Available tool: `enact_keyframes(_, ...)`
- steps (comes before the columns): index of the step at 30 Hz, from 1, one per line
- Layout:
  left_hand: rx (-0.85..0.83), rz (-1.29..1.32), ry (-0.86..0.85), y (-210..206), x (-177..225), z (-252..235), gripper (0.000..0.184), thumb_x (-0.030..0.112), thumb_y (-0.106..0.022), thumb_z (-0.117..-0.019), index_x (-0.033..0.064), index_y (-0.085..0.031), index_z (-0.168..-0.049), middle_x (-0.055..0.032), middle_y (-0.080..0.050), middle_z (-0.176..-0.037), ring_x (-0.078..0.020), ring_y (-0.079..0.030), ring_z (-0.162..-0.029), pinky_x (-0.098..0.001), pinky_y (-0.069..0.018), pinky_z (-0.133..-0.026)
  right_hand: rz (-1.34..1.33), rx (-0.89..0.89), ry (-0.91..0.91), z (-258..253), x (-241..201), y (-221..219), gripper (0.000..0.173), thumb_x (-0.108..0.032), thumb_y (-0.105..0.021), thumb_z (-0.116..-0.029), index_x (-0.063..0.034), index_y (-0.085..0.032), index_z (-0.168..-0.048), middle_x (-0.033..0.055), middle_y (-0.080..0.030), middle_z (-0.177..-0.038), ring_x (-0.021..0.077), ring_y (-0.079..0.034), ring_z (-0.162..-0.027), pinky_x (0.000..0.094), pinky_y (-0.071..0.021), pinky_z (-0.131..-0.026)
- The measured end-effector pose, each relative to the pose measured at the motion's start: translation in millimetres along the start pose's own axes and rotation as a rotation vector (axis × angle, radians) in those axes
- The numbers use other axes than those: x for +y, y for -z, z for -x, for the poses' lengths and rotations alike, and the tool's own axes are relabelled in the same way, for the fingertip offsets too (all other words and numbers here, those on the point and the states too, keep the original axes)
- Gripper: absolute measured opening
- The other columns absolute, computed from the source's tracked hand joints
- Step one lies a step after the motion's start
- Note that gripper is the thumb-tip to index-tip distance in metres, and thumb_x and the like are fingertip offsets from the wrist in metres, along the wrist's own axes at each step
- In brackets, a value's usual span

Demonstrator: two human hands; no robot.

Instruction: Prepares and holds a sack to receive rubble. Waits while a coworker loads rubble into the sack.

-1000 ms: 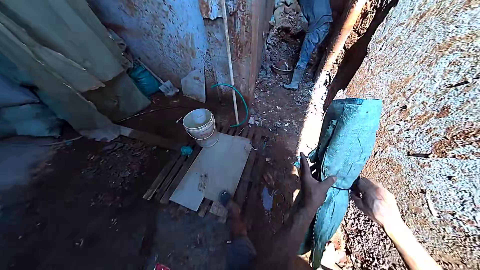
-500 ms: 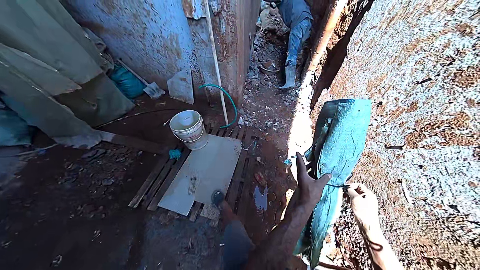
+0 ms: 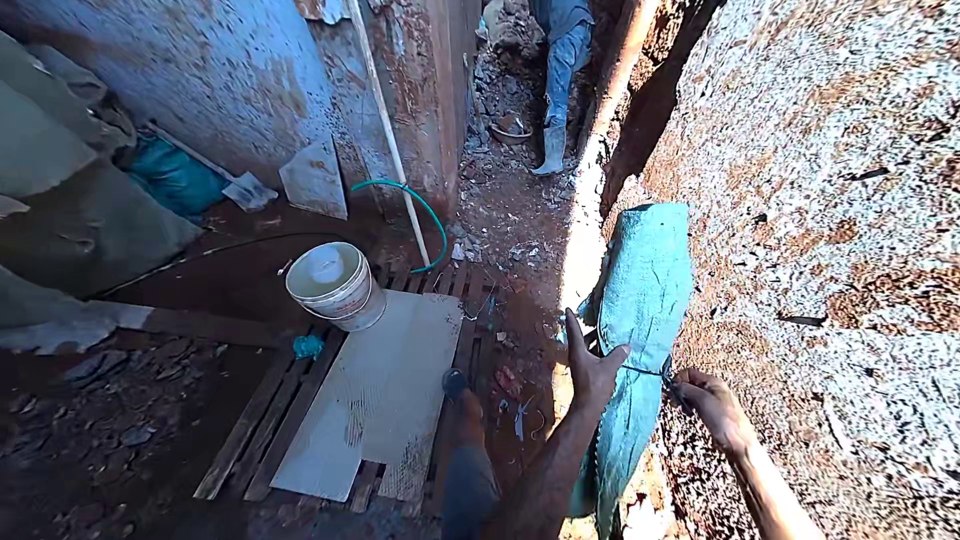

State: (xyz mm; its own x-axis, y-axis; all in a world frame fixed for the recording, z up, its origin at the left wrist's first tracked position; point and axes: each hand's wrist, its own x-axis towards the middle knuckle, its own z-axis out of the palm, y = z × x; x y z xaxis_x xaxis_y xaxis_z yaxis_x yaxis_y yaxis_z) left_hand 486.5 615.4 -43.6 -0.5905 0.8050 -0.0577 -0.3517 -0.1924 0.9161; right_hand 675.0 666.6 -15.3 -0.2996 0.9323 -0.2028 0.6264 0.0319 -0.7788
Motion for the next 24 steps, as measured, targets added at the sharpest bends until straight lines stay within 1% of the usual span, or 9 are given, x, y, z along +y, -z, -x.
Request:
enact_keyframes(3,0.074,0.058,0.035,22,-1,-84,0.118,-0.003,-0.081,-0.0750,0.0051,-0.004,-0.165,-0.0215,-0.017,-0.169,-0.0252,-0.052,-0.138,-0.0377,-0.0528,-0.105,0.563,-0.056,0.068,-74,-57,-31,0.017,-0.012,-0.064,-0.0922,0.0022,-0.068,-0.099,0.0190,-0.070,-0.089,0.0367,-0.069,-0.083,0.0598,-0.0540,-0.075)
enact_keyframes(5,0.136,0.050,0.053,44,3,-143,0.118,-0.004,-0.081,-0.0743,0.0036,-0.006,-0.164,-0.0234,-0.019,-0.167,-0.0263,-0.049,-0.140,-0.0376,-0.0504,-0.108,0.791,-0.112,0.179,-129,-96,-57,0.023,-0.016,-0.066,-0.0917,0.0037,-0.068,-0.103,0.0244,-0.069,-0.103,0.0442,-0.070,-0.094,0.0639,-0.0540,-0.078)
enact_keyframes(8,0.192,0.037,0.068,77,33,-246,0.117,-0.004,-0.081,-0.0758,0.0042,-0.005,-0.164,-0.0222,-0.018,-0.168,-0.0249,-0.044,-0.144,-0.0359,-0.0466,-0.112,0.674,-0.153,0.272,-225,-158,-93,0.019,-0.013,-0.066,-0.0889,0.0035,-0.068,-0.098,0.0206,-0.069,-0.098,0.0373,-0.070,-0.088,0.0569,-0.0560,-0.076)
enact_keyframes(11,0.247,0.043,0.025,104,75,-341,0.117,-0.004,-0.080,-0.0757,0.0036,-0.004,-0.164,-0.0233,-0.025,-0.165,-0.0242,-0.046,-0.142,-0.0350,-0.0457,-0.112,0.066,-0.103,0.175,-308,-216,-129,0.008,-0.010,-0.063,-0.0876,-0.0031,-0.066,-0.090,0.0034,-0.064,-0.072,0.0127,-0.059,-0.058,0.0321,-0.0514,-0.055)
enact_keyframes(13,0.274,0.048,-0.010,118,99,-391,0.116,-0.003,-0.080,-0.0752,0.0025,-0.006,-0.164,-0.0240,-0.033,-0.161,-0.0230,-0.050,-0.139,-0.0343,-0.0472,-0.111,-0.188,-0.126,0.140,-345,-246,-150,0.006,-0.009,-0.060,-0.0899,-0.0052,-0.064,-0.090,-0.0005,-0.061,-0.068,0.0080,-0.053,-0.052,0.0267,-0.0465,-0.049)
enact_keyframes(15,0.282,0.054,-0.058,132,115,-431,0.116,-0.003,-0.079,-0.0741,0.0031,-0.006,-0.164,-0.0233,-0.030,-0.163,-0.0234,-0.046,-0.142,-0.0345,-0.0456,-0.113,-0.070,-0.204,0.234,-376,-269,-157,0.013,-0.011,-0.057,-0.0929,-0.0027,-0.066,-0.099,0.0015,-0.061,-0.071,0.0087,-0.054,-0.056,0.0276,-0.0475,-0.053)
enact_keyframes(18,0.304,0.051,-0.128,148,130,-476,0.118,0.000,-0.081,-0.0712,0.0054,-0.009,-0.164,-0.0220,-0.028,-0.164,-0.0247,-0.045,-0.143,-0.0369,-0.0461,-0.113,0.313,-0.315,0.442,-414,-309,-151,0.026,-0.016,-0.055,-0.0949,-0.0027,-0.072,-0.109,0.0097,-0.066,-0.075,0.0205,-0.061,-0.064,0.0435,-0.0522,-0.064)
enact_keyframes(21,0.297,0.068,-0.145,159,145,-510,0.118,0.004,-0.082,-0.0695,0.0061,-0.012,-0.164,-0.0202,-0.034,-0.162,-0.0229,-0.049,-0.140,-0.0368,-0.0480,-0.111,0.022,-0.387,0.479,-446,-339,-153,0.033,-0.018,-0.046,-0.1003,-0.0006,-0.073,-0.108,0.0034,-0.069,-0.082,0.0074,-0.061,-0.067,0.0288,-0.0535,-0.066)
enact_keyframes(24,0.302,0.126,-0.148,162,164,-536,0.105,-0.001,-0.077,-0.0720,-0.0011,-0.020,-0.160,-0.0207,-0.045,-0.153,-0.0189,-0.054,-0.132,-0.0324,-0.0487,-0.108,-0.115,-0.272,0.589,-485,-349,-169,0.033,-0.009,-0.043,-0.0975,0.0009,-0.072,-0.109,0.0057,-0.072,-0.095,0.0078,-0.065,-0.077,0.0279,-0.0558,-0.073)
